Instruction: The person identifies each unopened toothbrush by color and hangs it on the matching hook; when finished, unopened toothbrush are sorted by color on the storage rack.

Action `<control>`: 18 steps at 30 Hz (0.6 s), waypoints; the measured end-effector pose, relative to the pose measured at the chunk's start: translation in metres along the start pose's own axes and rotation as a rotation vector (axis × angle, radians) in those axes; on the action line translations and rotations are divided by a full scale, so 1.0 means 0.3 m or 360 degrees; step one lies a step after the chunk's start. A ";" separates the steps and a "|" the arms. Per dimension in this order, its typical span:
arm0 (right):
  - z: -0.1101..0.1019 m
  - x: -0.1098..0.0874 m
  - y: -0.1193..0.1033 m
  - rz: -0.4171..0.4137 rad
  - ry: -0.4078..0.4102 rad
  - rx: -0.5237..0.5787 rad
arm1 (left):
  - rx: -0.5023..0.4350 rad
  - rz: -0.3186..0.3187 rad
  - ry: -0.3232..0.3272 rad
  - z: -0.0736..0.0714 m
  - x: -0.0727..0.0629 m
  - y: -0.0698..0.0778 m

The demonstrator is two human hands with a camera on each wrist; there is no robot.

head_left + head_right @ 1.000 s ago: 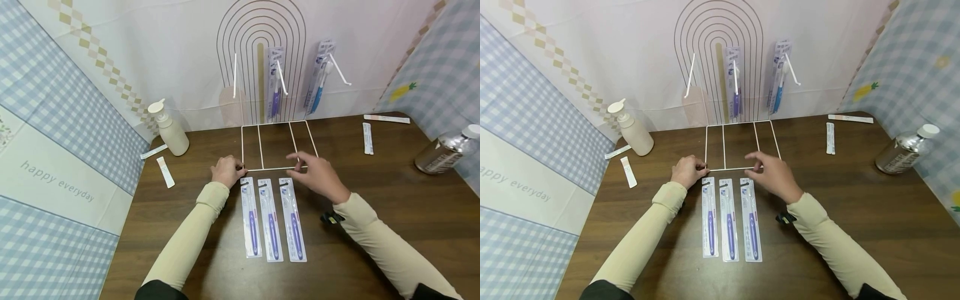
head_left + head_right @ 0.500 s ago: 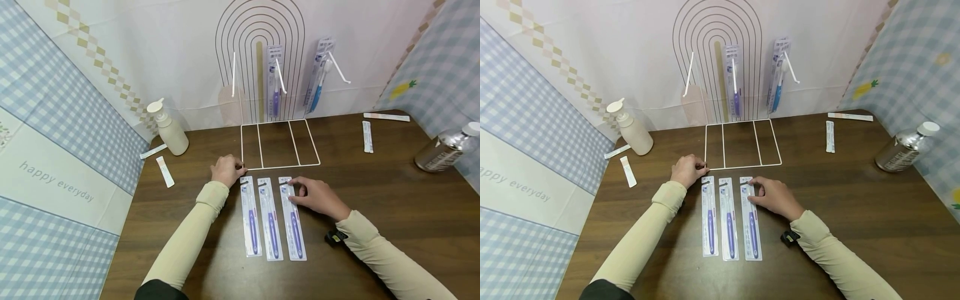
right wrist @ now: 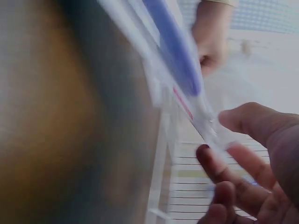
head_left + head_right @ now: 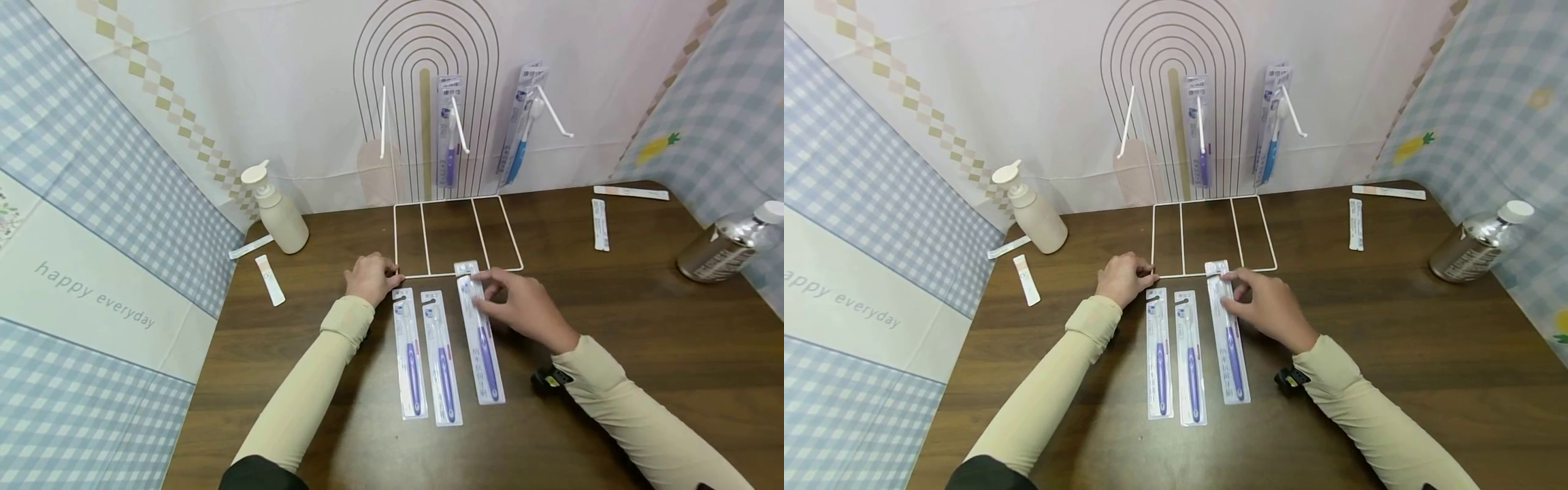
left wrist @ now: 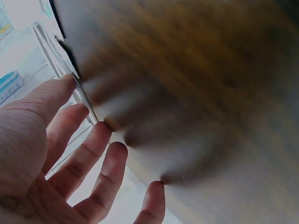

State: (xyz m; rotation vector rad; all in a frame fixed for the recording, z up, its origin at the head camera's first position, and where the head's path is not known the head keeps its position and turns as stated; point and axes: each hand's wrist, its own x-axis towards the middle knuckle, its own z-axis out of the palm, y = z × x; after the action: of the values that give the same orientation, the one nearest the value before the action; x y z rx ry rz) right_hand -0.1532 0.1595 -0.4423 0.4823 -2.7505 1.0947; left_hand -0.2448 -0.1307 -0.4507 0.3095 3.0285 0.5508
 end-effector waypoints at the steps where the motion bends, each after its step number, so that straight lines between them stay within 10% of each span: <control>1: -0.018 0.012 -0.015 -0.0055 0.0060 -0.0010 | 0.0003 0.0000 0.0001 -0.001 0.000 0.001; 10: -0.211 0.112 -0.190 -0.0485 0.0527 -0.0230 | 0.0016 0.0012 0.0007 -0.001 0.001 0.001; 18: -0.326 0.198 -0.277 -0.0573 0.0723 -0.0226 | 0.0002 -0.0001 0.0003 0.002 -0.001 -0.002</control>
State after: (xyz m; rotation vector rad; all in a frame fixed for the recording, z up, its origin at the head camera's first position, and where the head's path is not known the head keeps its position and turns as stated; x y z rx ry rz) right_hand -0.1789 0.1557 -0.3033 0.5940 -2.2173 0.7967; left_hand -0.2445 -0.1310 -0.4515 0.3087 3.0307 0.5494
